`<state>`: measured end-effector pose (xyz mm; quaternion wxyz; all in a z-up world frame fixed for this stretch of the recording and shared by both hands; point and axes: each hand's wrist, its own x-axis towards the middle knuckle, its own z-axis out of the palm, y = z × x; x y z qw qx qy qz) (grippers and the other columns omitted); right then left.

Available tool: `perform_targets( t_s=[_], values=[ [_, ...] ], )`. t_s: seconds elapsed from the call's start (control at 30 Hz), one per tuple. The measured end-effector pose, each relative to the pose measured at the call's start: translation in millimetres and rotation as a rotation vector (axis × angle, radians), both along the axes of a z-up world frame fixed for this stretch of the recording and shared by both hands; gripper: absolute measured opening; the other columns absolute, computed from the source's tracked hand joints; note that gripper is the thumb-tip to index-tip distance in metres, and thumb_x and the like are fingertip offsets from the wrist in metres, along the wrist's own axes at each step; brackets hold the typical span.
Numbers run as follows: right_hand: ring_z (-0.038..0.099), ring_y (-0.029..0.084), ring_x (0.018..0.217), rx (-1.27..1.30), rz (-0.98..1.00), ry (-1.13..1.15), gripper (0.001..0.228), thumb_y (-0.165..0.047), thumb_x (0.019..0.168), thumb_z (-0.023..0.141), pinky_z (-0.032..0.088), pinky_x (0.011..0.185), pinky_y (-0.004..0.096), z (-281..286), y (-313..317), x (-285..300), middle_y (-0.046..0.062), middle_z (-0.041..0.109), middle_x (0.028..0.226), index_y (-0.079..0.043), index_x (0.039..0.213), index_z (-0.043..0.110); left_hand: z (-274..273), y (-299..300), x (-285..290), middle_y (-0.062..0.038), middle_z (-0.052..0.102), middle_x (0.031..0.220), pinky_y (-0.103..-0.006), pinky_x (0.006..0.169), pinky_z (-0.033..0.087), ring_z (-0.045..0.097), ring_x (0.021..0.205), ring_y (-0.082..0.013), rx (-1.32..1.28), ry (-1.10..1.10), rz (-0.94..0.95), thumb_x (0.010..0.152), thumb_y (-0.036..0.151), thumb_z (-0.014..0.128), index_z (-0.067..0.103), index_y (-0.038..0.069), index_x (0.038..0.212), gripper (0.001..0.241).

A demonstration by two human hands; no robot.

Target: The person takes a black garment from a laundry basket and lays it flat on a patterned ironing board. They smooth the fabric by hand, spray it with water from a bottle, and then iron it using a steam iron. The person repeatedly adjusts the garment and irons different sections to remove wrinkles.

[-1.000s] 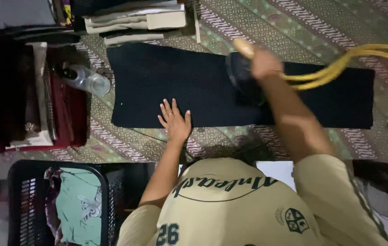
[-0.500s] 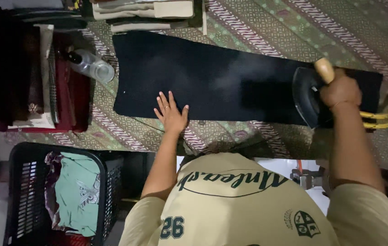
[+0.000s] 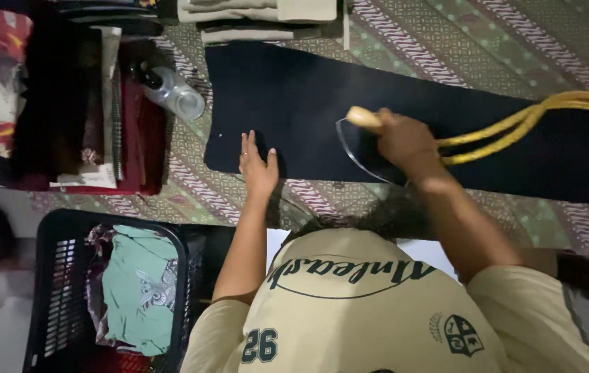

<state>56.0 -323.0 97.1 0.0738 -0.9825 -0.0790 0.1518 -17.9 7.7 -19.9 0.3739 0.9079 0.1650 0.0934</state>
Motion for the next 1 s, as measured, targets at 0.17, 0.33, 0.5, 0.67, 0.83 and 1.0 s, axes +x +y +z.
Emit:
perform_targets(
  t_s=[0.17,0.33,0.5,0.67,0.83,1.0],
  values=[
    [0.076,0.037,0.084,0.110,0.223,-0.238,0.040,-0.021,0.090,0.056,0.060,0.074,0.053,-2.9,66.9,-7.9,0.015,0.076,0.087,-0.012,0.127,0.066,1.5,22.4,11.2,-0.033,0.043,0.152,-0.0645,0.110,0.035,0.045,0.139,-0.0534,-0.024,-0.247,-0.012,0.095,0.007,0.069,0.045,0.003,0.152,0.062],
    [0.079,0.023,0.078,-0.046,0.236,-0.218,0.025,-0.020,0.094,0.052,0.061,0.065,0.038,-24.2,77.5,-2.7,0.002,0.076,0.091,-0.027,0.115,0.063,1.9,23.1,38.0,-0.031,0.045,0.149,-0.0564,0.115,0.035,0.046,0.139,-0.0494,-0.036,-0.365,-0.094,0.102,0.011,0.064,0.048,0.004,0.150,0.051],
    [0.077,0.027,0.082,0.189,0.091,-0.430,0.024,-0.032,0.102,0.050,0.061,0.073,0.037,-22.9,16.7,-14.3,0.005,0.073,0.090,-0.024,0.119,0.064,16.1,-19.9,42.3,-0.027,0.046,0.152,-0.0591,0.116,0.032,0.045,0.139,-0.0494,-0.057,-0.319,-0.060,0.104,0.017,0.064,0.050,0.009,0.150,0.049],
    [0.072,0.035,0.112,-0.014,-0.405,0.139,0.033,-0.037,0.106,0.044,0.056,0.094,0.052,3.6,-92.6,-14.7,0.012,0.075,0.119,-0.024,0.132,0.061,1.1,-83.2,26.9,-0.033,0.039,0.156,-0.0686,0.113,0.029,0.035,0.144,-0.0562,0.113,-0.216,-0.139,0.096,0.024,0.072,0.046,0.004,0.152,0.065],
    [0.068,0.042,0.097,-0.087,-0.527,-0.040,0.042,-0.037,0.110,0.037,0.053,0.082,0.055,-66.0,-274.2,-29.6,0.022,0.072,0.111,-0.008,0.128,0.063,-8.5,-116.8,20.8,-0.032,0.017,0.166,-0.0686,0.120,0.013,0.014,0.155,-0.0504,0.261,0.024,-0.171,0.100,0.039,0.060,0.029,-0.001,0.159,0.078],
    [0.074,0.040,0.076,-0.261,-0.507,-0.189,0.027,-0.014,0.101,0.062,0.058,0.064,0.053,-75.8,-389.4,-51.2,0.021,0.076,0.095,-0.006,0.127,0.066,-20.5,-115.2,12.1,-0.027,0.013,0.169,-0.0650,0.122,0.012,0.011,0.156,-0.0465,0.392,0.018,-0.086,0.106,0.044,0.050,0.026,0.001,0.162,0.075]
  ],
)
